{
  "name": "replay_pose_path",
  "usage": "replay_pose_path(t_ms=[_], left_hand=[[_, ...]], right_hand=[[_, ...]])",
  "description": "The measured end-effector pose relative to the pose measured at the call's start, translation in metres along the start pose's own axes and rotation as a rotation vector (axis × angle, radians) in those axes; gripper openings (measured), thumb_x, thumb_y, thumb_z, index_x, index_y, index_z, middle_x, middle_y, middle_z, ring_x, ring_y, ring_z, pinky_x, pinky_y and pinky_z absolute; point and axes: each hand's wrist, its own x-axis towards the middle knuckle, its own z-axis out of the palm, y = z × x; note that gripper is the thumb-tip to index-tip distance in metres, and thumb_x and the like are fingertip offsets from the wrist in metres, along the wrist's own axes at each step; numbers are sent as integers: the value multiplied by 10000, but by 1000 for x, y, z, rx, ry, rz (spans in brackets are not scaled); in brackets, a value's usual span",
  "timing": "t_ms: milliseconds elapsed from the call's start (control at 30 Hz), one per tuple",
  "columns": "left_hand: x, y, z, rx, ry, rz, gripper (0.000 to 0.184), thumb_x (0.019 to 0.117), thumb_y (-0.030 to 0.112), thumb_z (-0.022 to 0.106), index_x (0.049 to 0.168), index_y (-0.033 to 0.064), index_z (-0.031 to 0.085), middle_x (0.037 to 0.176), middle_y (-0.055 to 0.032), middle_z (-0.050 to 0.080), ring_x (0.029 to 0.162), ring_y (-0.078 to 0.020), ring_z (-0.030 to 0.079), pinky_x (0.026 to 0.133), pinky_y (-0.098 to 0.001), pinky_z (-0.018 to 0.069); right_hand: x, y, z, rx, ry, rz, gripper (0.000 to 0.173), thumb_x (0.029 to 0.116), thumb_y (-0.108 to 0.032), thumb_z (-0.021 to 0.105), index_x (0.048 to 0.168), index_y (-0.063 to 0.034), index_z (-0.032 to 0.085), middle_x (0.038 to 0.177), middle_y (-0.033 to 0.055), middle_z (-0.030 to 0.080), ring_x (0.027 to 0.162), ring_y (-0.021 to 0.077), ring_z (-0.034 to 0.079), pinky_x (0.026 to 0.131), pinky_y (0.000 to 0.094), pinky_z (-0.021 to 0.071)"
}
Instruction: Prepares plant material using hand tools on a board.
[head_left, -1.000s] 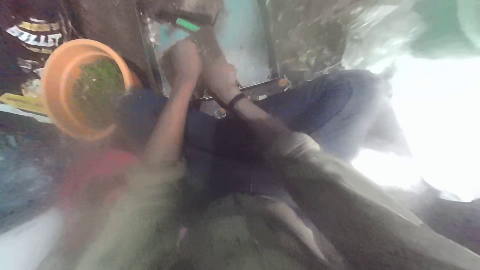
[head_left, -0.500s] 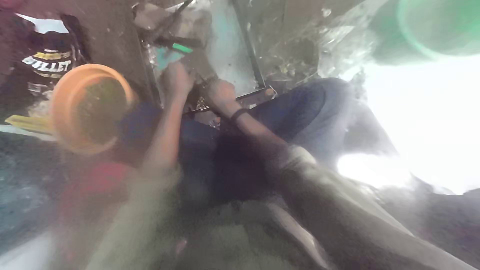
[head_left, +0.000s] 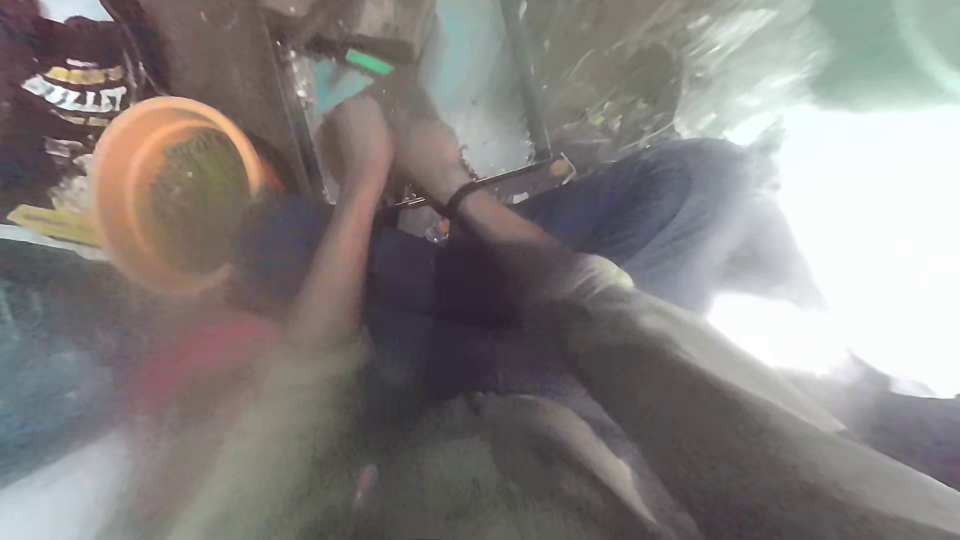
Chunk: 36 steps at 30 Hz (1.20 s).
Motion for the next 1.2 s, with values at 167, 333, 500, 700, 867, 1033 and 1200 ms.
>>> replay_pose_path(t_ms=[167, 333, 500, 700, 867, 1033, 1200], left_hand=[[10, -7, 1, -46, -19, 13, 219, 915, 200, 705, 1091, 86, 768, 1225, -195, 710, 1181, -393, 668, 995, -633, 530], [8, -9, 0, -60, 12, 48, 238, 951, 217, 666, 1129, 92, 763, 1271, -190, 698, 1225, -380, 650, 1045, -626, 501], [5, -15, -8, -144, -2, 34, 275, 912, 201, 724, 1152, 73, 760, 1201, -216, 719, 1165, -408, 676, 1005, -648, 520], [4, -16, 0, -39, 25, 63, 228, 925, 175, 665, 1109, 100, 776, 1177, -196, 734, 1161, -404, 681, 1007, -635, 523], [4, -9, -2, -33, 11, 14, 237, 925, 153, 652, 1097, 23, 749, 1201, -240, 707, 1177, -419, 664, 992, -653, 514], [3, -5, -4, -41, 1, -14, 228, 929, 203, 669, 1104, 91, 762, 1222, -188, 715, 1199, -391, 659, 1003, -640, 508], [6, -5, -9, -101, -32, -6, 223, 939, 167, 667, 1098, 40, 759, 1246, -236, 691, 1210, -403, 653, 1027, -616, 515]], right_hand=[[-46, 17, 10, -21, -63, 42, 229, 977, -215, 613, 1038, -25, 726, 1070, 246, 714, 1011, 456, 696, 762, 652, 558], [-61, 28, 1, -17, -112, 103, 244, 941, -273, 642, 950, -43, 721, 1029, 207, 726, 985, 408, 713, 743, 631, 561], [-46, 22, -11, 12, -34, 69, 316, 999, -331, 573, 980, -50, 715, 1031, 196, 723, 990, 393, 712, 752, 606, 563], [-10, 7, -13, 63, -2, 13, 315, 1023, -331, 555, 1117, -88, 731, 1155, 183, 727, 1070, 393, 703, 810, 630, 564], [2, 2, -9, 59, -7, 10, 331, 1024, -327, 542, 1137, -76, 727, 1180, 194, 721, 1085, 410, 699, 818, 640, 564], [-12, 11, 6, 7, -14, 50, 301, 1012, -321, 548, 1097, -98, 731, 1115, 187, 730, 1047, 401, 708, 788, 622, 569], [-59, 23, 6, -8, -123, 99, 302, 993, -291, 599, 974, -15, 718, 1052, 234, 719, 1017, 434, 703, 772, 639, 553]])
